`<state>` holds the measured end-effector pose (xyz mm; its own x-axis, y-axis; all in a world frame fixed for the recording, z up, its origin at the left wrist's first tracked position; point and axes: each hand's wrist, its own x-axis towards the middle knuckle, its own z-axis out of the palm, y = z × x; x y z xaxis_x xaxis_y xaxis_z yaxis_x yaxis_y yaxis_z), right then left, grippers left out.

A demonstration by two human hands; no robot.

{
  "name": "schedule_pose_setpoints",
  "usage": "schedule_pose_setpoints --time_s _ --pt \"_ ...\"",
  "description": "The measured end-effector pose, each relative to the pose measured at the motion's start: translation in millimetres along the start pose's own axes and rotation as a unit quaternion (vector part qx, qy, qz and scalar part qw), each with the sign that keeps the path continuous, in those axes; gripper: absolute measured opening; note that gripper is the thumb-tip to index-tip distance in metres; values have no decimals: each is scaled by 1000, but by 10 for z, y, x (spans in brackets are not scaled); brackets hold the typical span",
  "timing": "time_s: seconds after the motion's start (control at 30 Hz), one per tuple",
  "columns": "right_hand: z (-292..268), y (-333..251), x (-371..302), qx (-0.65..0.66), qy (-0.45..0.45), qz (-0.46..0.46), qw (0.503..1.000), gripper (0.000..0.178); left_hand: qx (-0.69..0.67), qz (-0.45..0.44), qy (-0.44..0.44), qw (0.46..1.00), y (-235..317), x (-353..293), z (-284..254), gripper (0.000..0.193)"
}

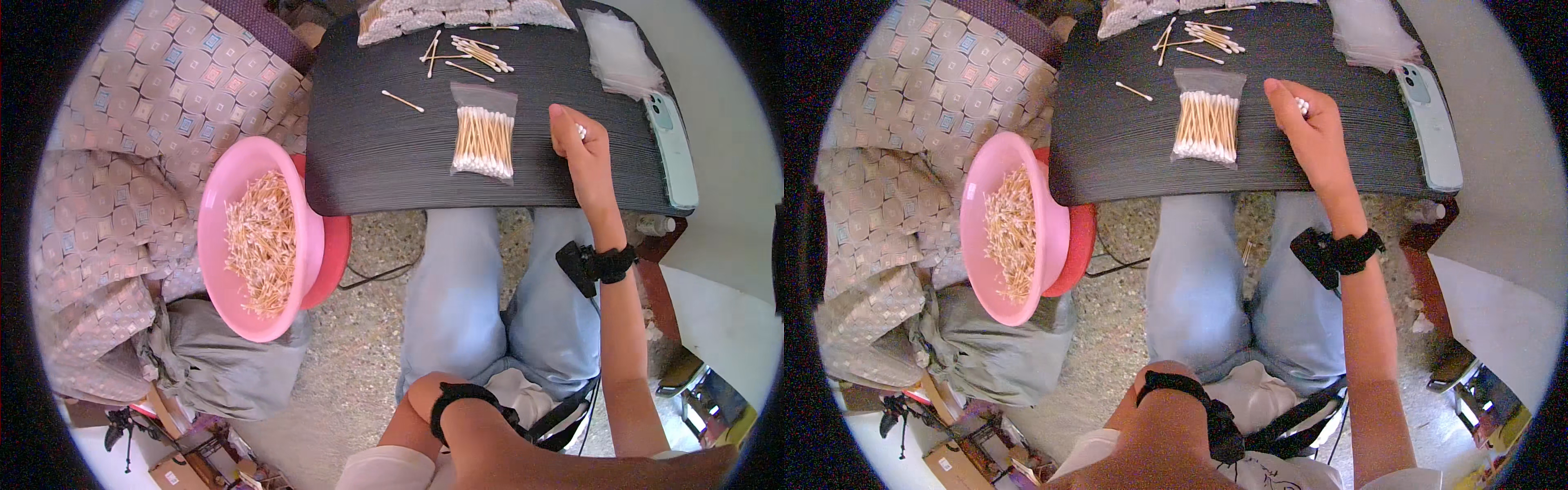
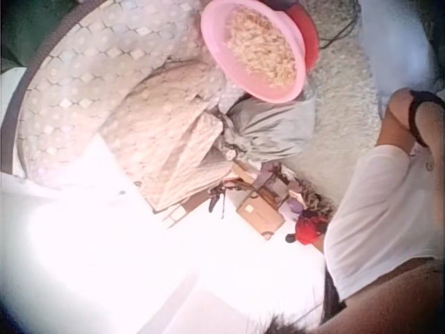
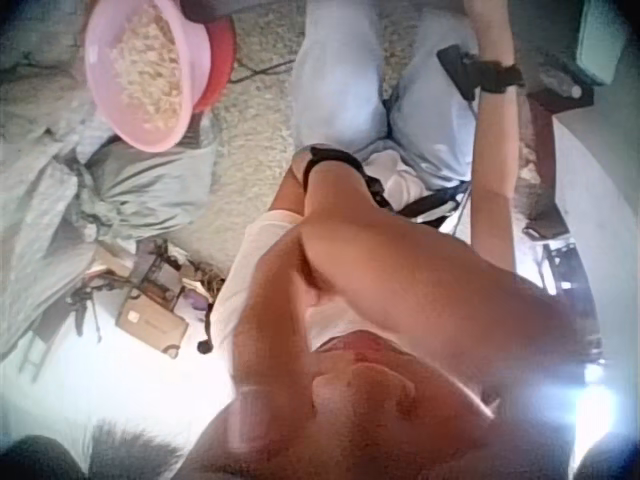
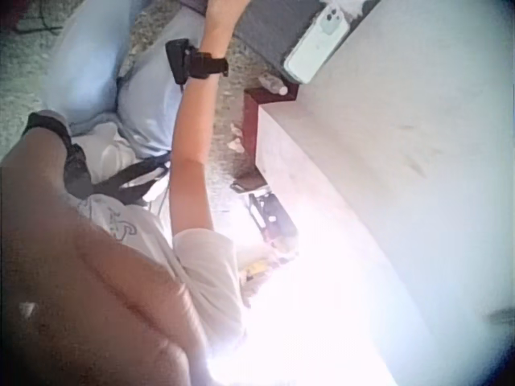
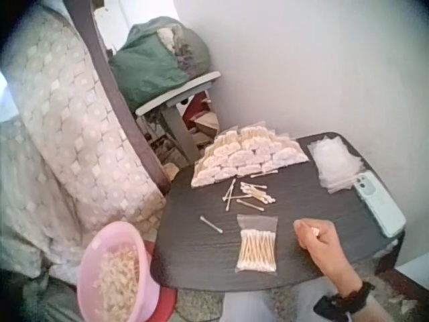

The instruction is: Packaging a counted number of cotton swabs into a small plastic zip-lock bag.

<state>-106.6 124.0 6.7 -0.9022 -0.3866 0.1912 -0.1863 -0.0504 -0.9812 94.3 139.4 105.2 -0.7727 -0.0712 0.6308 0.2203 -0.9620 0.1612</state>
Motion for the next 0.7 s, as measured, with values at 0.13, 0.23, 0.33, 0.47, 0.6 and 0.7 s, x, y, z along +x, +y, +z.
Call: schedule_pose_setpoints --time_s 0.13,0.23,0.33,0.47,0.6,0.7 --pt "-16 63 2 4 0 -20 1000 35 -11 -16 23 1000 -73 20 14 67" --pt "17 96 12 9 -4 -18 1000 35 -20 -22 41 999 -102 28 19 65" --pt "18 90 11 11 -13 -32 999 35 -27 -24 59 998 -143 38 20 63" --pt "4 51 -4 7 12 -13 1000 36 -30 -21 75 996 -172 84 13 61" --pt "28 78 -4 9 -5 -18 1000 36 -34 -17 92 995 -185 127 29 58" --pt "28 70 14 -16 -2 -29 999 36 -38 -18 108 993 -183 160 63 56"
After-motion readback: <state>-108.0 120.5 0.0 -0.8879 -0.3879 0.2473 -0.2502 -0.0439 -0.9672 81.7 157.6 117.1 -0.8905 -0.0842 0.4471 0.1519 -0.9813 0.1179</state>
